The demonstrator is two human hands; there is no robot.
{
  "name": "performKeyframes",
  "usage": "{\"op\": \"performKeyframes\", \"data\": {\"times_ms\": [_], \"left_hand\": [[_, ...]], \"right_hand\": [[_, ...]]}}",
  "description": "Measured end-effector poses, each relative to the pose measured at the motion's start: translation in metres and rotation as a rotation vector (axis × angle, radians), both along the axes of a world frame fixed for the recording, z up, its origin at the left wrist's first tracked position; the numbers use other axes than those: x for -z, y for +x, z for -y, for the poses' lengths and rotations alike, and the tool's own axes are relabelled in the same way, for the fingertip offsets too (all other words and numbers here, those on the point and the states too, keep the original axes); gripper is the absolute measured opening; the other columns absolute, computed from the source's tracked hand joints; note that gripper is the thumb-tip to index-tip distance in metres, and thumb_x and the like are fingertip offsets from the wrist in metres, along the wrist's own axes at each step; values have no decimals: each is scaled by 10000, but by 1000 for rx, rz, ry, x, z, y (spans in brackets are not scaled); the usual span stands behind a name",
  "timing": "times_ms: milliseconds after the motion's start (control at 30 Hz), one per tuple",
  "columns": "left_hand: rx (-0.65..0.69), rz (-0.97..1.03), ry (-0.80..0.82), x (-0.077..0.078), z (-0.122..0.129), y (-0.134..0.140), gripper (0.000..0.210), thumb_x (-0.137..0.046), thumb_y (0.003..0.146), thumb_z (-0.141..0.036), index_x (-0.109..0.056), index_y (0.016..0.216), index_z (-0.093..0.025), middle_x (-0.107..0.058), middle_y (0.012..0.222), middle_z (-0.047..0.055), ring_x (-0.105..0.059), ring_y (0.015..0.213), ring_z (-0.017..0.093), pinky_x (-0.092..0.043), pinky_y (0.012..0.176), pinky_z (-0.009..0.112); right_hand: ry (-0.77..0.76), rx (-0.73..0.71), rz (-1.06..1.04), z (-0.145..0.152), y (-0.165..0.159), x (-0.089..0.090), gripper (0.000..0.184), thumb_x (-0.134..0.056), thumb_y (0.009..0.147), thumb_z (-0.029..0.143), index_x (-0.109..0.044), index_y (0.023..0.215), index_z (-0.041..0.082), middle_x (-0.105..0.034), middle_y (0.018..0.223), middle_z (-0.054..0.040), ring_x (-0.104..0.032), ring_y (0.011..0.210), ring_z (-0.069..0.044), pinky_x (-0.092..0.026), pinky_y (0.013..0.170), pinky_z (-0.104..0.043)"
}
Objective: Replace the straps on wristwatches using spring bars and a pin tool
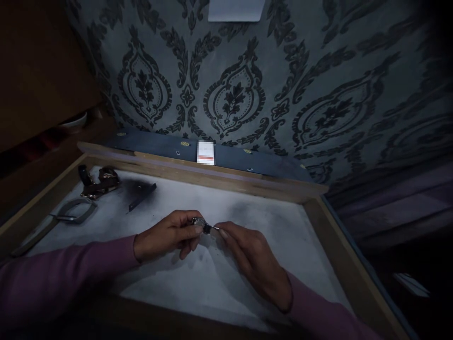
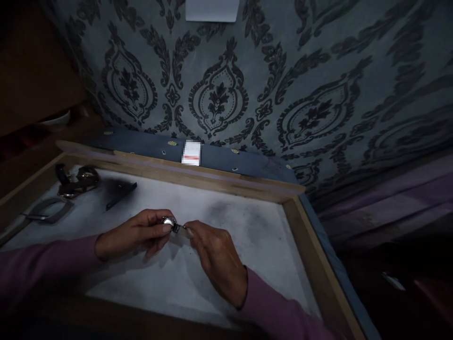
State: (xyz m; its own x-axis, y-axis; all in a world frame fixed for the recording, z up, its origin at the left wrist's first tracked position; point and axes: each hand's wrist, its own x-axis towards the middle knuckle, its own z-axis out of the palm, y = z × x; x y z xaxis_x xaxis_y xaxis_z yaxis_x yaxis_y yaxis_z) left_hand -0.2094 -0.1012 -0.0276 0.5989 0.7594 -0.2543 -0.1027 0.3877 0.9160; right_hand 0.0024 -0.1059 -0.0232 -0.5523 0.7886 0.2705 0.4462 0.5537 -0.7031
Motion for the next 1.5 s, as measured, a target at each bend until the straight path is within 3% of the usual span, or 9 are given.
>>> {"op": "performKeyframes", "data": {"times_ms": [267, 400, 767, 1200, 1500], "left_hand": [[6, -50, 89, 0, 1, 0, 315, -593, 886, -452, -530, 826, -150, -523, 589, -48, -453, 446, 59, -356, 440, 187], [40, -86, 132, -1, 0, -1, 310, -588, 889, -444, -536, 828, -144, -515, 575, -50, -439, 447, 60, -360, 449, 186], [87, -131, 134, 3, 0, -3, 207, -579, 892, -346, -537, 829, -153, -513, 562, -61, -432, 430, 54, -343, 433, 176], [41, -88, 92, 0, 2, -1, 222, -574, 885, -371, -522, 828, -163, -549, 567, -54, -449, 381, 52, -318, 375, 161], [33, -102, 137, -2, 2, -1, 239, -563, 901, -385, -538, 855, -152, -553, 578, -51, -453, 383, 49, -328, 386, 159]], "right_hand": [[45, -9, 41, 0, 1, 0, 320, -354, 1002, 190, -650, 883, 174, -648, 693, -34, -644, 636, -158, -494, 580, -248], [82, -43, 56, 1, 1, 0, 286, -370, 980, 129, -645, 915, 176, -682, 748, -37, -653, 639, -149, -489, 575, -232], [101, -119, 158, 0, 1, 0, 321, -328, 1006, 145, -634, 907, 158, -677, 738, -32, -643, 618, -136, -478, 558, -241], [107, -129, 76, -1, 0, 4, 316, -350, 1000, 152, -664, 970, 168, -705, 770, -47, -660, 627, -144, -517, 575, -248], [-24, -54, -8, 0, 0, 7, 331, -361, 1022, 252, -677, 981, 163, -668, 722, -29, -630, 610, -135, -477, 569, -234]]}}
